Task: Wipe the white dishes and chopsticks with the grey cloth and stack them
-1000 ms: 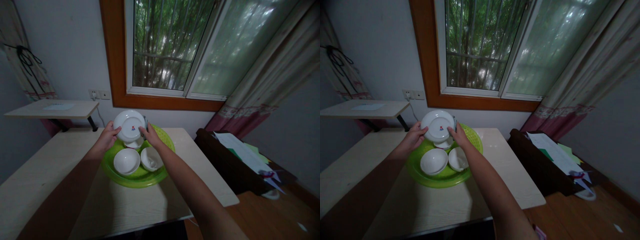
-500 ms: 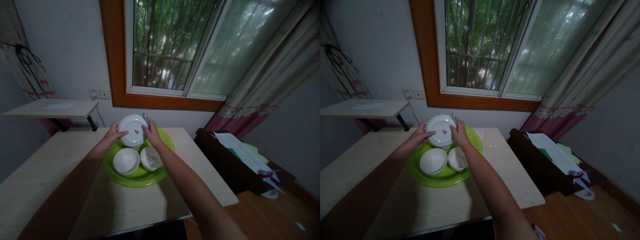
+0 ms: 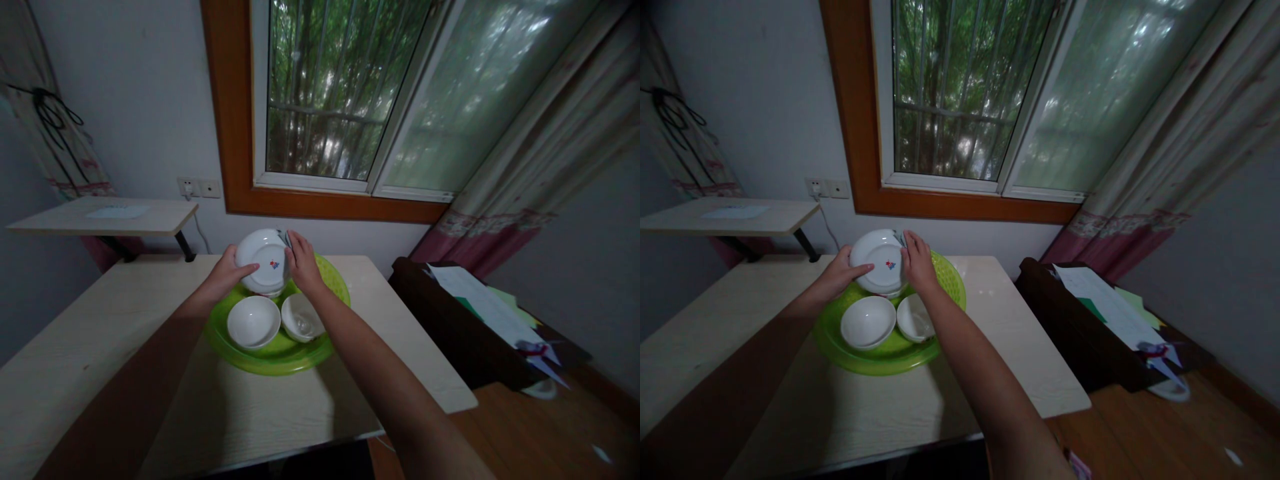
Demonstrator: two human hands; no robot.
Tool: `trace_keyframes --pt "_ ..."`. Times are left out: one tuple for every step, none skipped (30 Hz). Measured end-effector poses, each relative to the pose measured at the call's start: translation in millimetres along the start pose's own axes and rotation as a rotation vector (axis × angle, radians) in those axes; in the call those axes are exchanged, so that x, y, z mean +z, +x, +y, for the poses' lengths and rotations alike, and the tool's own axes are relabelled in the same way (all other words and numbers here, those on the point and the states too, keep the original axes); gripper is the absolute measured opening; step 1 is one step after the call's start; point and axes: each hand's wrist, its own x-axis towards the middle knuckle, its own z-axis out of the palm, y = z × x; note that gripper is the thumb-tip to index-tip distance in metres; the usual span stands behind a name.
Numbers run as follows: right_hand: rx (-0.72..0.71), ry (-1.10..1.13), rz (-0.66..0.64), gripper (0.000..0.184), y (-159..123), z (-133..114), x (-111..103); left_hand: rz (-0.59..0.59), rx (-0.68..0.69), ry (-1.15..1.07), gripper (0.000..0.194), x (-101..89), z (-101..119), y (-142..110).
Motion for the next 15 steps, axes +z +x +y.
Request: trace_keyframes --pt "-0.016 -0.028 -0.007 0.050 0 -3 -2 0.006 0.005 0.024 0.058 -0.4 1 0" --pt "-0.037 -0.054 -0.018 0.051 0 -6 -3 0.011 0.007 0.043 0.058 -0.7 2 0" --pt "-0.064 -0.078 -0.032 0.052 0 -10 -5 0.015 0.007 0.057 0.058 -0.9 3 0" --pt "-0.100 -0.099 -0.050 0.054 -1 -15 -7 0.017 0.004 0.065 0.058 -1.0 4 1" --pt "-0.144 -0.115 -0.078 0.056 -1 -20 -8 0.020 -0.001 0.065 0.057 -1.0 4 1" --pt "-0.193 -0.129 -0.109 0.057 -2 -25 -9 0.023 -0.006 0.055 0.057 -0.9 5 1" --pt "-0.245 -0.138 -0.138 0.056 -3 -29 -10 0.026 -0.010 0.038 0.057 -0.8 5 2" --pt "-0.277 -0.149 -0.161 0.055 -3 -33 -10 0.029 -0.013 0.020 0.056 -0.7 5 2" --pt "-0.285 -0.162 -0.169 0.054 -4 -35 -10 0.035 -0.013 0.006 0.055 -0.7 6 2" --pt "-0.268 -0.176 -0.163 0.054 -4 -36 -10 0.042 -0.012 -0.006 0.055 -0.9 6 2" --pt "-0.228 -0.190 -0.146 0.054 -4 -36 -9 0.048 -0.010 -0.015 0.054 -1.2 6 2" --pt "-0.176 -0.198 -0.123 0.054 -4 -33 -8 0.056 -0.011 -0.020 0.054 -1.6 5 2" --pt "-0.117 -0.201 -0.098 0.054 -4 -29 -7 0.069 -0.011 -0.024 0.054 -2.2 4 2" --pt "-0.065 -0.189 -0.079 0.052 -4 -23 -5 0.085 -0.011 -0.028 0.054 -2.9 3 2" --pt "-0.024 -0.169 -0.071 0.050 -4 -17 -4 0.100 -0.010 -0.031 0.053 -3.5 2 3"
